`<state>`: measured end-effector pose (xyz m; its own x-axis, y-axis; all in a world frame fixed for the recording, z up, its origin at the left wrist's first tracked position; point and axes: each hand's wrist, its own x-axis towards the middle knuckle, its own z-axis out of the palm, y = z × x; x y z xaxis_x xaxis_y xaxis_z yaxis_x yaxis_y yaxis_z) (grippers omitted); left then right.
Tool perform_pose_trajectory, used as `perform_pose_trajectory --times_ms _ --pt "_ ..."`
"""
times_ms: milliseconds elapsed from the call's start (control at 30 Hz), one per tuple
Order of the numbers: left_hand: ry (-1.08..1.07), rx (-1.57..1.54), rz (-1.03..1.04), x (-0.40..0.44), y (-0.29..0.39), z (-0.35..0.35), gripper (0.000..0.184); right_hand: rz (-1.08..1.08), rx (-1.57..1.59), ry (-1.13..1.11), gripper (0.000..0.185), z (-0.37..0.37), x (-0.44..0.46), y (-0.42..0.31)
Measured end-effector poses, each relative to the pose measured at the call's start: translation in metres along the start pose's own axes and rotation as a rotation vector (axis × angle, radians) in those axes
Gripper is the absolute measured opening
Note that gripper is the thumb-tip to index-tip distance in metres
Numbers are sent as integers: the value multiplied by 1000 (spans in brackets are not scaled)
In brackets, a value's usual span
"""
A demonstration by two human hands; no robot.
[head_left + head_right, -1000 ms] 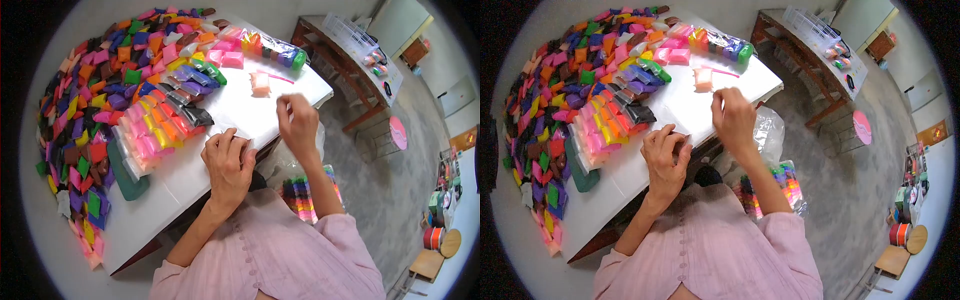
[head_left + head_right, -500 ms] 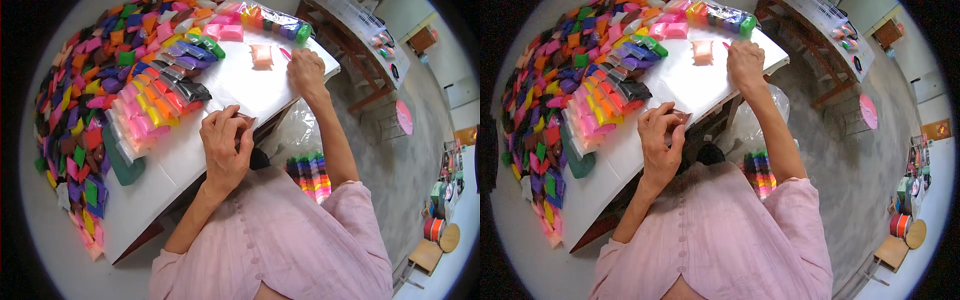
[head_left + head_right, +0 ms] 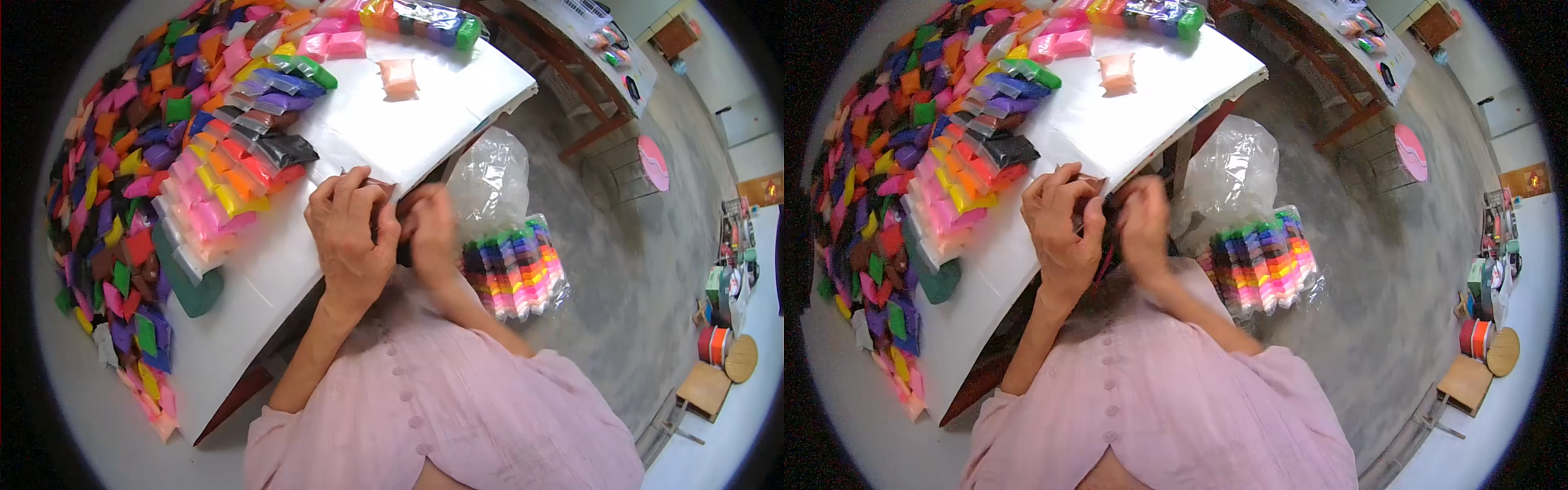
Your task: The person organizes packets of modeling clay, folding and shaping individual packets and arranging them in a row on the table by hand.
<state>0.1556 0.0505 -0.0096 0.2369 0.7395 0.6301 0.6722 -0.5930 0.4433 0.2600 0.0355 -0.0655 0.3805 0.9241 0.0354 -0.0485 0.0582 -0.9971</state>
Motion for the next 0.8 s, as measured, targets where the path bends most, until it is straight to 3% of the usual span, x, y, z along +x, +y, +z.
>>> perform_pose_trajectory --times_ms 100,167,233,300,333,367,400,500,533,633,733,800 --pt "-17 -175 -18 0 -5 -11 21 114 45 -186 21 32 -39 96" --pt "54 -472 -49 -4 -5 -33 25 77 -468 -653 37 -1 -34 170" --pt "189 -299 244 -30 -18 -56 24 -53 -622 -633 47 -21 -16 193" --pt "85 -368 345 -90 -38 -43 21 -208 -628 -658 53 -26 -34 200" --pt "-34 -209 262 -115 -42 -26 21 -293 -594 -685 54 -28 -50 198" --pt "-290 -54 38 -151 -59 -4 35 -325 -611 -661 55 -32 -63 194" --pt "-450 -14 -323 -173 -71 25 54 -369 -623 -635 57 -33 -71 191" --pt "-545 374 -173 -209 -67 53 63 -386 -647 -551 55 -39 -82 185" --pt "-558 105 -265 -211 -63 52 64 -378 -652 -527 54 -43 -85 182" --pt "-450 47 -251 -226 -77 51 55 -486 -718 -707 40 -53 -75 167" --pt "-528 114 -305 -238 -70 28 36 -598 -651 -980 27 -54 -74 164" --pt "-618 90 -296 -223 -61 13 25 -633 -689 -956 24 -49 -73 163"
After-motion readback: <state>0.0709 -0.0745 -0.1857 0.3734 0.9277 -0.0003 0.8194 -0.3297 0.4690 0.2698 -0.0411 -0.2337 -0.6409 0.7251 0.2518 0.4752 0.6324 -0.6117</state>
